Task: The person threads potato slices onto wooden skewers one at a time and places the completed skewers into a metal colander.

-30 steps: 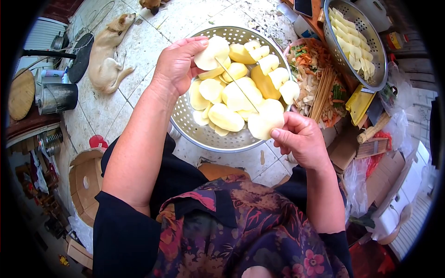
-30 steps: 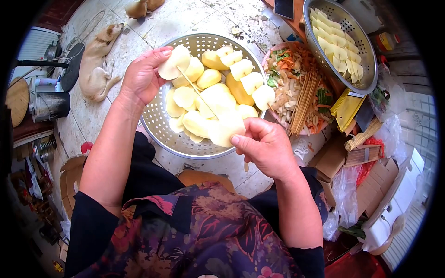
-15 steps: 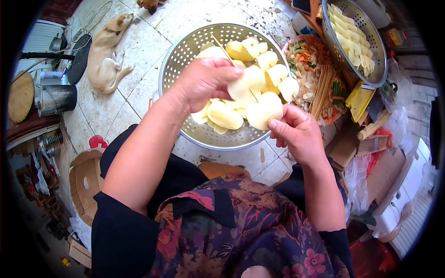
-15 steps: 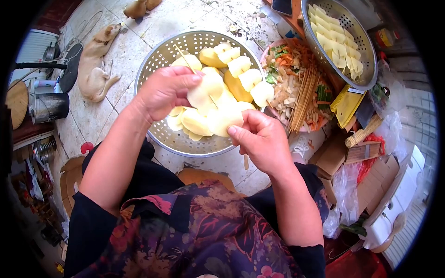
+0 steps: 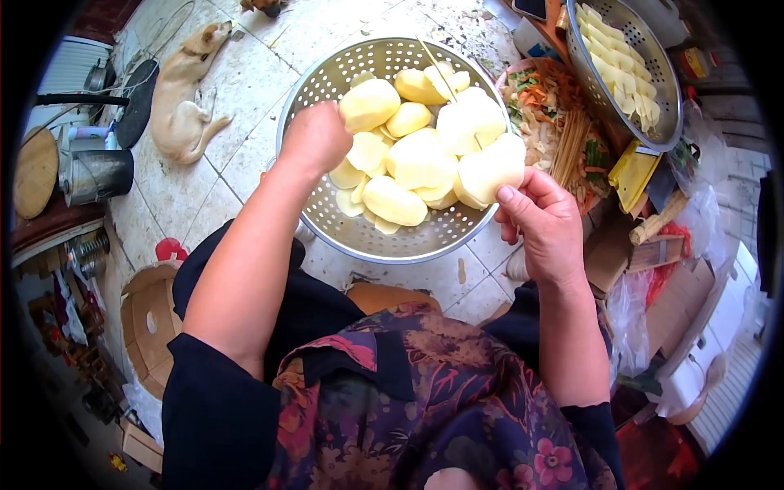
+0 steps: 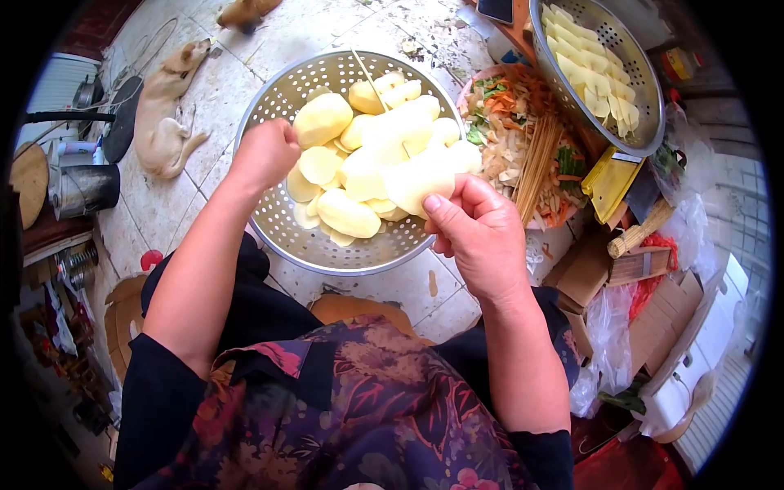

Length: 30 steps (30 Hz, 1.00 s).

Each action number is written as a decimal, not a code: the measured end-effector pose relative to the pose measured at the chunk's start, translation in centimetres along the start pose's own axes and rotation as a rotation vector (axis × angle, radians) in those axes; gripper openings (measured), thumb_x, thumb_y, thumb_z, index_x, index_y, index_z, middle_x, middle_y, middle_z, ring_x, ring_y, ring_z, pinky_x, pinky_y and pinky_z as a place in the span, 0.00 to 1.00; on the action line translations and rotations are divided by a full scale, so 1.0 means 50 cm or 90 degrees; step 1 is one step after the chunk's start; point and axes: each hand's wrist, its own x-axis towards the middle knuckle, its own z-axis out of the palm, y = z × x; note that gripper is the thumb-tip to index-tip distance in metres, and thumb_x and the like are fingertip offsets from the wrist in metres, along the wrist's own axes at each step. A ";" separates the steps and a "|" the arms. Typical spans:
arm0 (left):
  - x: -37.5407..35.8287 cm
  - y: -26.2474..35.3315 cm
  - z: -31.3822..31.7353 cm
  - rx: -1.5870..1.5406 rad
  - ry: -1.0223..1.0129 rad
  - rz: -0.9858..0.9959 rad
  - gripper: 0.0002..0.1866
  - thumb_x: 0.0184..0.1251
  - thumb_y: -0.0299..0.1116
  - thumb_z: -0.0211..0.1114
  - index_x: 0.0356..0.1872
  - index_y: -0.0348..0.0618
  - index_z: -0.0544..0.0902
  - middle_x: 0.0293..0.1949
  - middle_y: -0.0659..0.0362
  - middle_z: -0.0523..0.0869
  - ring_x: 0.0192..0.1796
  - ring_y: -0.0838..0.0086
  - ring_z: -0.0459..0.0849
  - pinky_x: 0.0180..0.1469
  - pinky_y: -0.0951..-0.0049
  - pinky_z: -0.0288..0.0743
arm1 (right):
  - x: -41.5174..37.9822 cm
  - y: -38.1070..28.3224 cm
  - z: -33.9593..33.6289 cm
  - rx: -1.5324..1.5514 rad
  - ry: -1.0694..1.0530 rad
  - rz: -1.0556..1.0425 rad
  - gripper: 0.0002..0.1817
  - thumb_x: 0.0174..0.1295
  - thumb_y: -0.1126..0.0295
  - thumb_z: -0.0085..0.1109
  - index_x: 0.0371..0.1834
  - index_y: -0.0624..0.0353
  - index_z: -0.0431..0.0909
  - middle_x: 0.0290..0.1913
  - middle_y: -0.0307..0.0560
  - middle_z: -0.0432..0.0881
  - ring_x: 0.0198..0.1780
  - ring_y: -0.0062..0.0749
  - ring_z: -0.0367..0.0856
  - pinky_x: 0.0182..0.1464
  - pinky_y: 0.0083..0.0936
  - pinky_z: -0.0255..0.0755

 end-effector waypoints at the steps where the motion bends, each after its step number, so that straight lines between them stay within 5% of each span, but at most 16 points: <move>1: 0.008 -0.019 0.027 0.053 -0.022 -0.005 0.14 0.53 0.29 0.63 0.41 0.33 0.81 0.38 0.48 0.85 0.39 0.61 0.85 0.45 0.67 0.78 | -0.001 -0.002 0.001 0.008 -0.001 0.000 0.07 0.61 0.70 0.61 0.39 0.61 0.78 0.23 0.35 0.77 0.20 0.13 0.68 0.22 0.11 0.63; 5: -0.001 -0.016 0.057 0.149 -0.056 -0.011 0.16 0.55 0.24 0.56 0.45 0.34 0.81 0.46 0.42 0.82 0.50 0.53 0.82 0.54 0.64 0.76 | -0.003 -0.004 -0.002 0.018 -0.014 -0.005 0.08 0.62 0.70 0.61 0.40 0.61 0.78 0.23 0.35 0.77 0.20 0.13 0.68 0.22 0.11 0.62; 10: 0.005 -0.017 0.050 0.185 -0.120 0.008 0.18 0.54 0.26 0.59 0.49 0.35 0.79 0.53 0.43 0.78 0.53 0.55 0.81 0.55 0.64 0.75 | -0.005 -0.007 -0.007 0.019 -0.008 -0.002 0.08 0.62 0.69 0.61 0.40 0.62 0.78 0.23 0.34 0.77 0.20 0.12 0.68 0.22 0.11 0.62; 12: 0.002 -0.020 0.057 0.180 -0.116 -0.023 0.28 0.46 0.33 0.71 0.52 0.36 0.76 0.53 0.45 0.77 0.57 0.57 0.77 0.59 0.65 0.72 | -0.006 -0.008 -0.007 0.019 -0.009 -0.002 0.08 0.62 0.69 0.61 0.40 0.62 0.78 0.23 0.34 0.77 0.20 0.12 0.68 0.22 0.11 0.62; 22: 0.000 -0.009 0.050 0.214 -0.119 -0.044 0.26 0.46 0.29 0.69 0.51 0.37 0.76 0.52 0.47 0.78 0.56 0.58 0.78 0.57 0.64 0.73 | -0.004 -0.006 0.000 0.017 -0.022 0.006 0.08 0.62 0.70 0.60 0.40 0.62 0.78 0.23 0.35 0.77 0.20 0.12 0.68 0.22 0.11 0.63; 24: -0.007 -0.002 0.047 0.241 -0.130 -0.043 0.20 0.57 0.26 0.57 0.53 0.37 0.75 0.54 0.47 0.77 0.56 0.59 0.79 0.57 0.64 0.74 | -0.005 -0.006 0.001 0.014 -0.023 0.008 0.08 0.62 0.70 0.60 0.40 0.62 0.78 0.23 0.35 0.77 0.20 0.12 0.69 0.22 0.11 0.63; 28: 0.013 -0.034 0.057 0.188 -0.105 -0.003 0.21 0.56 0.27 0.59 0.53 0.39 0.75 0.55 0.47 0.77 0.57 0.60 0.79 0.57 0.64 0.74 | -0.008 -0.004 0.001 0.015 -0.036 0.000 0.07 0.62 0.69 0.60 0.38 0.61 0.78 0.23 0.34 0.76 0.20 0.12 0.68 0.22 0.10 0.63; 30: 0.013 -0.020 0.042 0.191 -0.246 -0.032 0.25 0.50 0.31 0.67 0.53 0.40 0.75 0.56 0.48 0.76 0.57 0.59 0.78 0.57 0.64 0.74 | -0.009 -0.002 0.000 0.015 -0.043 -0.002 0.07 0.62 0.69 0.60 0.37 0.60 0.78 0.23 0.34 0.76 0.20 0.12 0.68 0.22 0.10 0.63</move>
